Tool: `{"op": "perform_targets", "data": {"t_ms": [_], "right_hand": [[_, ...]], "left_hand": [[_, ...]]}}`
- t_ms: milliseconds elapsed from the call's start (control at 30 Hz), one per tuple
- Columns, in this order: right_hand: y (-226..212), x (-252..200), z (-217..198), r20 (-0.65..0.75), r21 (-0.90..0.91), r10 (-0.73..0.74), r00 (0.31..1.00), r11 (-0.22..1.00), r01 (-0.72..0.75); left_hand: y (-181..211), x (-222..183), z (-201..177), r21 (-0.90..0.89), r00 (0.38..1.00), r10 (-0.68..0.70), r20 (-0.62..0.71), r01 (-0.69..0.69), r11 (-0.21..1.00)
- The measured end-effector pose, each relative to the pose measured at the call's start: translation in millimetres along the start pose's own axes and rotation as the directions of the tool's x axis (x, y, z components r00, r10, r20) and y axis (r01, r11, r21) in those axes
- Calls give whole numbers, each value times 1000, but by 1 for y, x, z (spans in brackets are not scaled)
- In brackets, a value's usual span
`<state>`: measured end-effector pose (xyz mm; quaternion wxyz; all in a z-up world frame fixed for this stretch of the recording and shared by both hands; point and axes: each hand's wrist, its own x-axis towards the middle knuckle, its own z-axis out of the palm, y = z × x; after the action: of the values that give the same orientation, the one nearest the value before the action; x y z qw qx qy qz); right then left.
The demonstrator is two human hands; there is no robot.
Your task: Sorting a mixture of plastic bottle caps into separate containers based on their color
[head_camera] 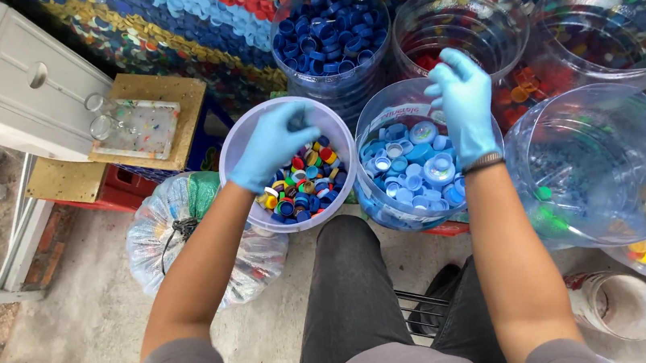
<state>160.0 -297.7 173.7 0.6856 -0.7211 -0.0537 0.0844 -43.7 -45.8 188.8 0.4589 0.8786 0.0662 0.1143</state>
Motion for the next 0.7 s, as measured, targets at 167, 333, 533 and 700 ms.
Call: {"op": "perform_targets", "data": {"t_ms": [167,333,533,700], "right_hand": [[-29,-84,-18,191,-86,-4,982,996,20],[-7,-116,-39,236,-56,36,971,998,-23],[7,-142,-56,259,-38,20,966,999,-10],[23,-150,-64,275,4,31,961,999,-33]], "left_hand": [[24,71,-8,206,978,175,-112,-149,967],[2,143,-3,350,951,217,-220,-131,927],[-68,200,15,533,930,280,-240,-115,838],[-50,136,-2,472,976,132,-175,-35,881]]}}
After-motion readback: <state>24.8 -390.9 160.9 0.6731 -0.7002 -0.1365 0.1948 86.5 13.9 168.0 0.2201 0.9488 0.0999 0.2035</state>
